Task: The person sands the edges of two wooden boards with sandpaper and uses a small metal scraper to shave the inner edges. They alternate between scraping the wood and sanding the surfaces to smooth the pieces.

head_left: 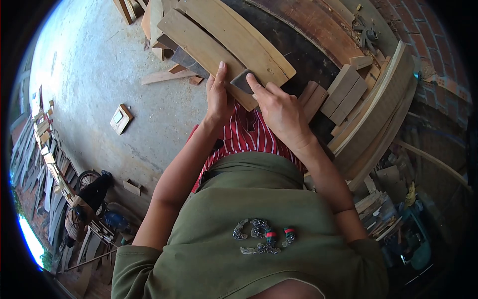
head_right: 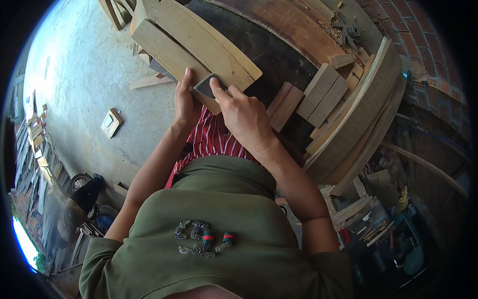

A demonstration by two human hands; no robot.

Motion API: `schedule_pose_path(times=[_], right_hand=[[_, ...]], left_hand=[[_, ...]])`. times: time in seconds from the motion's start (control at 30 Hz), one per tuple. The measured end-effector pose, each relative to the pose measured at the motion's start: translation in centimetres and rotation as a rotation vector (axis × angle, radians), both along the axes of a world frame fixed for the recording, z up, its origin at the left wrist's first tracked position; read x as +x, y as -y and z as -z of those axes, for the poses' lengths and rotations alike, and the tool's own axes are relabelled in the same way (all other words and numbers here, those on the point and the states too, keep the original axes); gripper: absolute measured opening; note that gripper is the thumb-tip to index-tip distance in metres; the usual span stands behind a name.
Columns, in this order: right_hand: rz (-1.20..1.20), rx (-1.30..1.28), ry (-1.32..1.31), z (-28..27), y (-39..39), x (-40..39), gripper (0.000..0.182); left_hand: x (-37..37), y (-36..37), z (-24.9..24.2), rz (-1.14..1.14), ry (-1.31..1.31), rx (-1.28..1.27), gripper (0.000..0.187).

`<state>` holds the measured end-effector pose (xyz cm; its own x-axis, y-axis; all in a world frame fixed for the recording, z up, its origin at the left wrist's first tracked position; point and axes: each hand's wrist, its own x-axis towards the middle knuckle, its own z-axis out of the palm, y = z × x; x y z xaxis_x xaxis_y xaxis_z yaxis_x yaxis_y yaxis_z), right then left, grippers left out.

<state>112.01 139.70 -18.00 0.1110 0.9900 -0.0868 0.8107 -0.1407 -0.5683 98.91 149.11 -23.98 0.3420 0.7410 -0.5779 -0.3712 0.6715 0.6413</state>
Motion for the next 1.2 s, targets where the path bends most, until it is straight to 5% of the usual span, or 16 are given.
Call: schedule_pose_path(times=[0.57,1.2], right_hand=[[-0.104,-0.028,0.222,-1.5,-0.8,0.1,0.045],[-0.051,-0.040,0.089,-1.3,-0.5,0.1,0.047]], left_hand=[[-0.1,0.0,0.4,0.000,0.012,0.018,0.052],[-0.2,-0.2,1.1,-0.004,0.087,0.028,0.042]])
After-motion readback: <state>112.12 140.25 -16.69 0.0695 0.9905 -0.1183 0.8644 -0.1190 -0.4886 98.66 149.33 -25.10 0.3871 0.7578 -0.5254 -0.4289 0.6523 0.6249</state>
